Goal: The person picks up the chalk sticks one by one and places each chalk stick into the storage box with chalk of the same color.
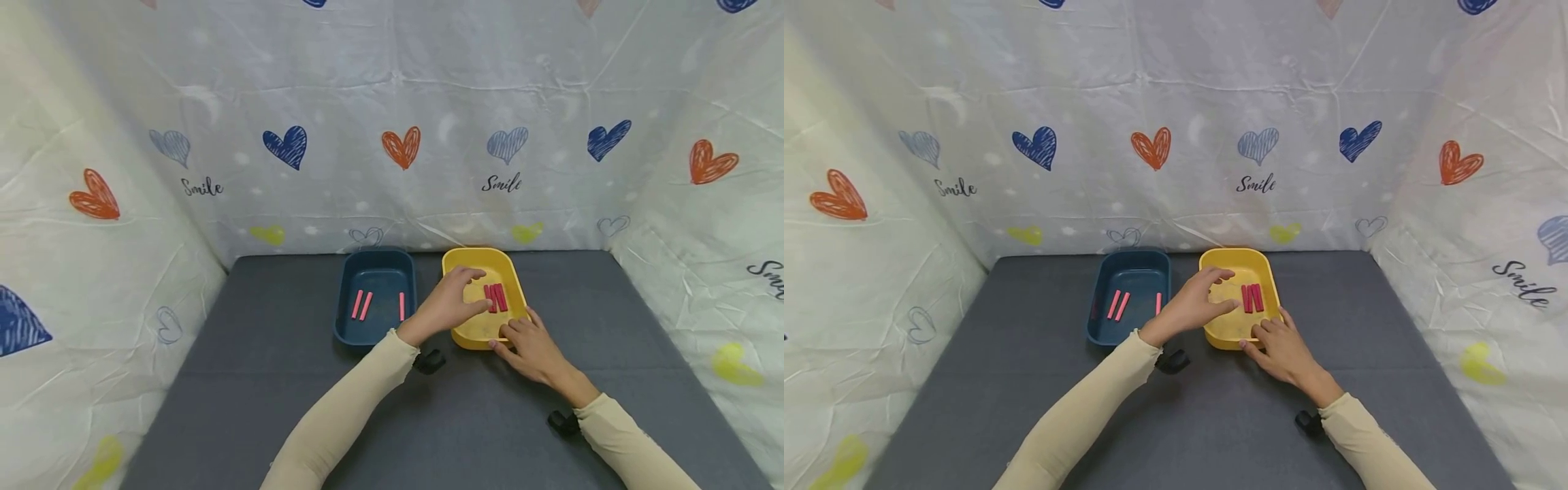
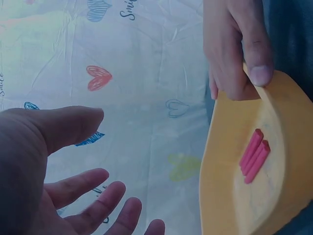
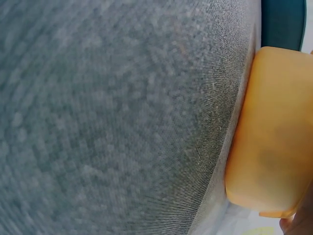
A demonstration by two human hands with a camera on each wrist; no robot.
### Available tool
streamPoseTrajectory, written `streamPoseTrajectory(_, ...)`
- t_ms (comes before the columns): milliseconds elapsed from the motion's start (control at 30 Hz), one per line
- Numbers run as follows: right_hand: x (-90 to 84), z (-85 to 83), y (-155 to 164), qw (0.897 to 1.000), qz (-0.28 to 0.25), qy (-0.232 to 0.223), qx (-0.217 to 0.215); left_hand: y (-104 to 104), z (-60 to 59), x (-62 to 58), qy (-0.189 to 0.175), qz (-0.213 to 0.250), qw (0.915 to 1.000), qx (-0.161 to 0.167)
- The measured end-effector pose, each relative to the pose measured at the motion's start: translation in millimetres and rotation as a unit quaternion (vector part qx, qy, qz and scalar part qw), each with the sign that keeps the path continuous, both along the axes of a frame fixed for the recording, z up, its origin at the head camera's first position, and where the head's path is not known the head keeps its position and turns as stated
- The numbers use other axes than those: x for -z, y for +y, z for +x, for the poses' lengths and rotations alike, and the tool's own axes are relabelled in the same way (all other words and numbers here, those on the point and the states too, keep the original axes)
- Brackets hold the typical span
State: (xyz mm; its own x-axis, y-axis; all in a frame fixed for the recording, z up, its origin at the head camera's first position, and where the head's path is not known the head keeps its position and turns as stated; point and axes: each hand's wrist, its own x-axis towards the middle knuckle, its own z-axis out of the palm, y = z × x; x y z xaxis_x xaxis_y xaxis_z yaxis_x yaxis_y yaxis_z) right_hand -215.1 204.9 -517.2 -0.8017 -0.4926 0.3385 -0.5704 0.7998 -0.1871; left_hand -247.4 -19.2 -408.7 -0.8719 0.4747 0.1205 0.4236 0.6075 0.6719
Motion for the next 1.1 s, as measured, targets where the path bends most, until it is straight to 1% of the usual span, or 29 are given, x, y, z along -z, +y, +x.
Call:
streamPoseTrajectory(200,0.5,0.5,0.0,1.000,0.000,0.007,0.002,-17.4,7.6,7.7,0.011,0.002,0.9999,-0.013)
streamPoseTrajectory(433,1.3,2.0,-1.2,1.000,-0.001,0.001,0.003,-35.5,23.4,15.7,0.009,0.017,0.9996,-0.019)
streamPoseTrajectory(600,3.2,1.9,-0.9,1.000,-0.001,0.002,0.007,-44.3,32.7,20.6,0.006,0.022,0.9992,-0.033)
streamPoseTrajectory(800,3.5,2.3,-0.7,1.000,-0.007,0.000,0.008,-55.5,39.9,27.9,0.021,0.021,0.9981,-0.054)
streamPoseTrajectory(967,1.6,2.2,-1.5,1.000,-0.006,0.004,0.004,-68.9,46.1,33.9,0.033,0.014,0.9980,-0.053)
streamPoseTrajectory(1100,0.0,2.1,-0.9,1.000,-0.004,0.009,0.000,-79.3,51.8,36.3,0.043,0.002,0.9974,-0.058)
